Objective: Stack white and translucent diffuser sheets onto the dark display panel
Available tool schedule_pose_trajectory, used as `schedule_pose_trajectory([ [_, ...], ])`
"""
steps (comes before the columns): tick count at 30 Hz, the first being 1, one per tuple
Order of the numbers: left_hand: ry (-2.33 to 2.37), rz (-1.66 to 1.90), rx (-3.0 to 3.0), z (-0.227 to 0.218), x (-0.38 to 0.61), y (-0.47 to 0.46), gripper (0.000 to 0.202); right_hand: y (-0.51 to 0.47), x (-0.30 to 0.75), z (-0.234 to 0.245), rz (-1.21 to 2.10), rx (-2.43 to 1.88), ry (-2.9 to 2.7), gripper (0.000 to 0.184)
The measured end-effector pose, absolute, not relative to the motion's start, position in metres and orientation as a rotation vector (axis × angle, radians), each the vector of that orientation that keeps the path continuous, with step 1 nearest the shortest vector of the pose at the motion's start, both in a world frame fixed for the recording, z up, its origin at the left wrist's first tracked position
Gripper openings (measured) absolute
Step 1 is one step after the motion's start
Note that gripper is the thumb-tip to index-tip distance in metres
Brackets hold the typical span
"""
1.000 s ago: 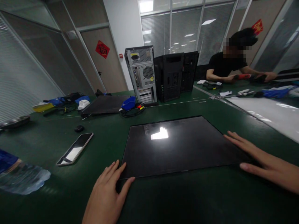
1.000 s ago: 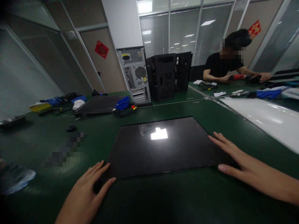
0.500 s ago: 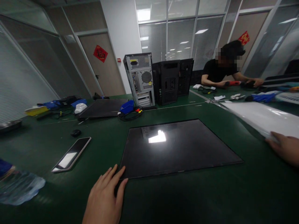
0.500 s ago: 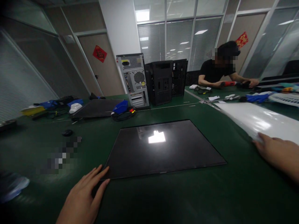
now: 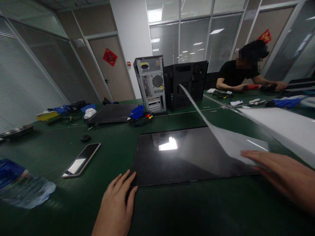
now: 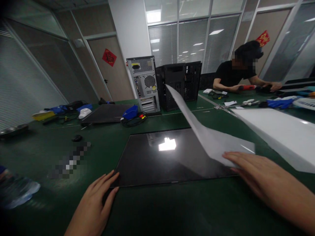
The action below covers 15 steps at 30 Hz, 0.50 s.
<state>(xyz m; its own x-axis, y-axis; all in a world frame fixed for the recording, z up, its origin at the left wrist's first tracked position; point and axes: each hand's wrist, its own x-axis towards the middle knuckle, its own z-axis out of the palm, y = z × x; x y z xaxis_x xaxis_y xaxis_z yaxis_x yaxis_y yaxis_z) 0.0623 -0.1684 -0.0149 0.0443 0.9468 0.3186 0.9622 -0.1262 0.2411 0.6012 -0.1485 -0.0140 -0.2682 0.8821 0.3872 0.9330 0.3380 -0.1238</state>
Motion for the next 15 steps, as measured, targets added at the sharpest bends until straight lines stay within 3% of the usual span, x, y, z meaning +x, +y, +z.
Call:
schedule_pose_trajectory([
  [10, -2.036, -0.749, -2.183, -0.017, 0.062, -0.171, 0.064, -0.155, 0.554, -0.014, -0.212, -1.521, -2.444, 0.058],
  [15, -2.036, -0.732, -2.222, -0.012, 0.065, -0.172, 0.059, -0.155, 0.559, -0.014, -0.017, -1.62, -2.395, 0.049],
])
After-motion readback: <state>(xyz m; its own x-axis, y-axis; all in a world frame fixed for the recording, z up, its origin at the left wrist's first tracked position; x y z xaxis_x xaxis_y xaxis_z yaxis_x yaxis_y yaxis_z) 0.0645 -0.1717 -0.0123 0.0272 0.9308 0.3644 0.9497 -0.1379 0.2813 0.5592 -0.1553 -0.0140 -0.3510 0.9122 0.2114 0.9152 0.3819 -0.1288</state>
